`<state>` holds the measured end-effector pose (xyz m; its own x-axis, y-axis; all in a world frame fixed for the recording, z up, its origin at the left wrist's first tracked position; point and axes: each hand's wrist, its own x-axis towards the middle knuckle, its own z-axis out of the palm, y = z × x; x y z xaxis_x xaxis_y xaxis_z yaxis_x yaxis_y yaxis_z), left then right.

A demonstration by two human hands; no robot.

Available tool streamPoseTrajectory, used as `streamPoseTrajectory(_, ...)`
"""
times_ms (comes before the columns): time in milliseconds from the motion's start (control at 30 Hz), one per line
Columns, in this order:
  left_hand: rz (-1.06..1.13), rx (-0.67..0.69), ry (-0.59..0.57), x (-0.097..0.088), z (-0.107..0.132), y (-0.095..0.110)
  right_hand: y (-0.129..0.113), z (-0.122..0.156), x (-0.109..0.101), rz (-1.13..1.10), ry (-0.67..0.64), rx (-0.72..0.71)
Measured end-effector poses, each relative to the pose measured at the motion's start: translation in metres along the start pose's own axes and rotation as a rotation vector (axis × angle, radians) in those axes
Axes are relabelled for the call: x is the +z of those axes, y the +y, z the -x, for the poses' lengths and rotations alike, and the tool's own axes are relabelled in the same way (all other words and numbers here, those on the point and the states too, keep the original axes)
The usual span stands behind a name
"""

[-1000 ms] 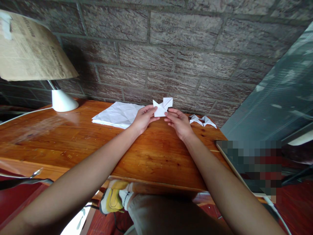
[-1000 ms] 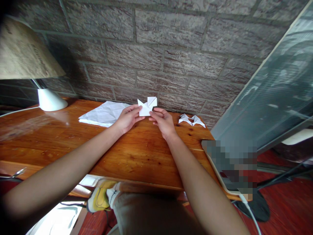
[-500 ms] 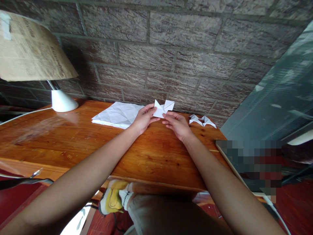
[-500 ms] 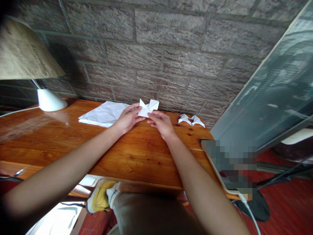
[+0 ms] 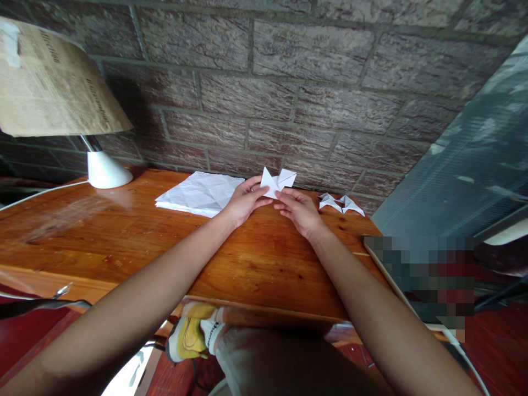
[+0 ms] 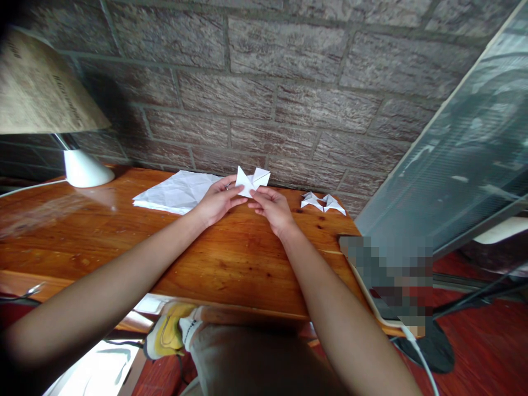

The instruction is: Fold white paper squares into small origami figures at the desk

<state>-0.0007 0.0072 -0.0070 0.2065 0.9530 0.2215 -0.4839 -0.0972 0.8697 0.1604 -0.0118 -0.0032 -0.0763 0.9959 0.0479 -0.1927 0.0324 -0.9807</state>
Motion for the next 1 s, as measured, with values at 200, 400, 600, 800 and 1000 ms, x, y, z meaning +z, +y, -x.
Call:
streamPoseTrajectory(200,-0.082,0.021,0.039,-0.003,-0.003,-0.003,0.002,0.001,0.003,0.041,0.005,0.006)
streamPoseTrajectory(400,-0.298,0.123,0.077,-0.007,-0.008,-0.009,0.001,0.0,0.004,0.084,0.081,-0.055)
streamPoseTrajectory(600,-0.387,0.17,0.077,-0.013,-0.011,-0.012,-0.003,-0.004,-0.002,0.062,0.212,-0.151)
streamPoseTrajectory(800,-0.423,0.16,-0.007,-0.011,-0.008,-0.011,-0.001,-0.005,-0.004,0.131,0.159,-0.238)
streamPoseTrajectory(1000,-0.39,0.121,-0.013,-0.006,-0.002,-0.007,0.003,-0.006,-0.003,0.152,0.065,-0.243)
